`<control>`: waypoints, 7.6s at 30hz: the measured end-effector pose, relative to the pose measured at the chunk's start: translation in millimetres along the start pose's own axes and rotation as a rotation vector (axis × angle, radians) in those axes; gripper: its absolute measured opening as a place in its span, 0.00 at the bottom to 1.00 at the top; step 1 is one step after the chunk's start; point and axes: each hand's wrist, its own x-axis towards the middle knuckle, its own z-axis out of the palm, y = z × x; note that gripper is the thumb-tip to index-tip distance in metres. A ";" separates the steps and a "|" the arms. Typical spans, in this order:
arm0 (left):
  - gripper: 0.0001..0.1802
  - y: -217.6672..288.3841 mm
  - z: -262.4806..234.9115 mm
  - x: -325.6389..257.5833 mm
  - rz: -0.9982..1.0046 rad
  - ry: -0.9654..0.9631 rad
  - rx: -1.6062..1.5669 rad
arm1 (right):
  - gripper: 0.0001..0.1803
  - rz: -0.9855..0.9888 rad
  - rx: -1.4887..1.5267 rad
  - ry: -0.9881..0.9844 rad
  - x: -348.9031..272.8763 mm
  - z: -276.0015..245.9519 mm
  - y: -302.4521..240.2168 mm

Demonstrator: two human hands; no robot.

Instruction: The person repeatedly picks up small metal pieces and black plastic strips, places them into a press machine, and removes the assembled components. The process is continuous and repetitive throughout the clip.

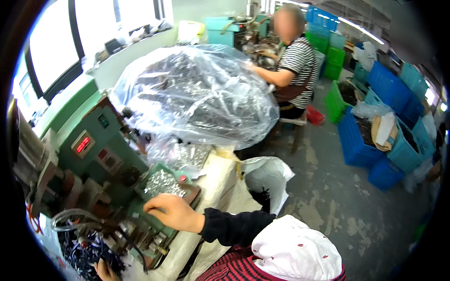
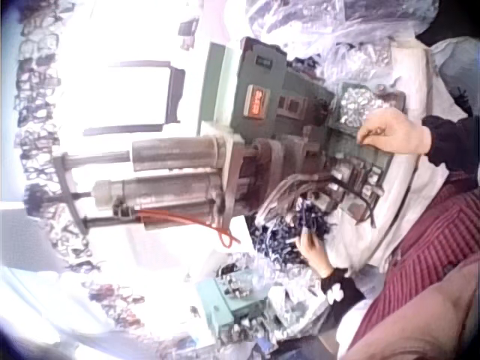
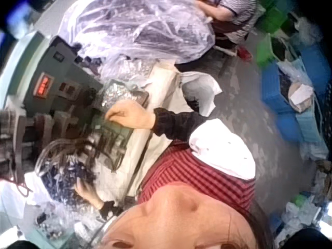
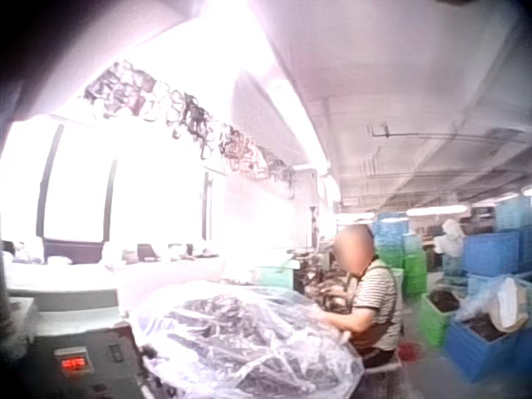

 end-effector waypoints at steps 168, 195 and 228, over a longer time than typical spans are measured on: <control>0.03 176.2 -39.9 104.7 0.016 0.407 -0.561 | 0.23 0.218 0.358 -0.186 7.0 57.7 -62.4; 0.09 110.3 1.1 12.1 0.130 0.512 -0.071 | 0.07 0.143 -0.246 0.177 11.4 -1.3 64.5; 0.13 74.4 -8.2 48.3 -0.878 0.537 -1.247 | 0.21 0.205 0.439 0.052 16.8 97.7 -18.4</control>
